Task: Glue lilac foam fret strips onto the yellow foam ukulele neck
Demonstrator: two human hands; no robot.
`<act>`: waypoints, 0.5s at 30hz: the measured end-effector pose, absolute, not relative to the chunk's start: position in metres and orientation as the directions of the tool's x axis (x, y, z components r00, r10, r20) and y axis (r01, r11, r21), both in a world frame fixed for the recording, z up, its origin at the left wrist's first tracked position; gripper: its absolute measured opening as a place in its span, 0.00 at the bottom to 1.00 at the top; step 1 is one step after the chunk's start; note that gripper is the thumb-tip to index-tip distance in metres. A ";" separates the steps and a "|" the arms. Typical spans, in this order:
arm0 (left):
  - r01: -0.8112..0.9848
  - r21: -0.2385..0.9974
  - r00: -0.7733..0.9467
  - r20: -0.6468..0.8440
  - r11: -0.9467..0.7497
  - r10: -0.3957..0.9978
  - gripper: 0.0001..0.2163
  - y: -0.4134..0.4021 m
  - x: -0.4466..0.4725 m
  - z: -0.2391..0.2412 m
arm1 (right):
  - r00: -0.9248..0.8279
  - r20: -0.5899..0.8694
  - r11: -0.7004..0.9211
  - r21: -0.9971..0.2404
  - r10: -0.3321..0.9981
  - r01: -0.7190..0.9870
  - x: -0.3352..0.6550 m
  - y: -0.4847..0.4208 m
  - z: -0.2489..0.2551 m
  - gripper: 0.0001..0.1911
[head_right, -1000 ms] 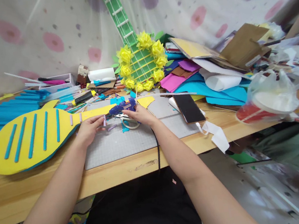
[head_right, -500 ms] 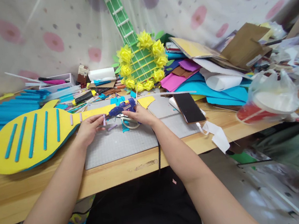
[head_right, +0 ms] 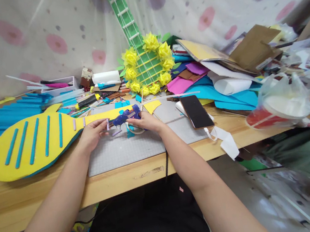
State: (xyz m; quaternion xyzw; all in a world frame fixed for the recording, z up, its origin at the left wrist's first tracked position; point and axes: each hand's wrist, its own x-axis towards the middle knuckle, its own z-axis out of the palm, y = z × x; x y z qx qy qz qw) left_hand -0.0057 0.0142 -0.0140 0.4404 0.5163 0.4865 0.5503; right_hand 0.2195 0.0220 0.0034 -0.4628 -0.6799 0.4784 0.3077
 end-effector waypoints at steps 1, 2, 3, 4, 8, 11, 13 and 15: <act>-0.081 0.987 -0.010 -0.141 0.139 0.990 0.19 0.014 -0.005 -0.013 | -0.395 -0.029 0.112 -0.937 0.918 0.329 0.220 0.021 0.004 0.22; -0.081 0.987 -0.015 -0.141 0.139 0.990 0.20 0.013 -0.005 -0.012 | -0.408 -0.030 0.114 -0.939 0.912 0.325 0.220 0.021 0.005 0.22; -0.081 0.987 -0.018 -0.141 0.139 0.990 0.20 0.013 -0.004 -0.012 | -0.420 -0.030 0.118 -0.939 0.907 0.322 0.221 0.021 0.004 0.22; -0.083 0.987 -0.020 -0.142 0.140 0.990 0.20 0.013 -0.004 -0.011 | -0.430 -0.032 0.121 -0.939 0.902 0.323 0.221 0.021 0.004 0.22; -0.118 0.983 -0.044 -0.145 0.139 0.988 0.20 0.014 -0.005 -0.012 | -0.443 -0.040 0.126 -0.932 0.896 0.340 0.223 0.023 0.001 0.21; -0.140 0.982 -0.068 -0.137 0.126 0.988 0.20 0.014 -0.006 -0.013 | -0.423 -0.003 0.157 -0.926 0.906 0.343 0.224 0.024 0.004 0.22; -0.144 0.982 -0.077 -0.132 0.120 0.988 0.20 0.014 -0.005 -0.012 | -0.335 0.030 0.158 -0.918 0.942 0.363 0.230 0.026 0.007 0.22; -0.139 0.984 -0.091 -0.123 0.109 0.988 0.21 0.013 -0.003 -0.010 | -0.172 0.073 0.139 -0.903 0.982 0.407 0.243 0.030 0.010 0.21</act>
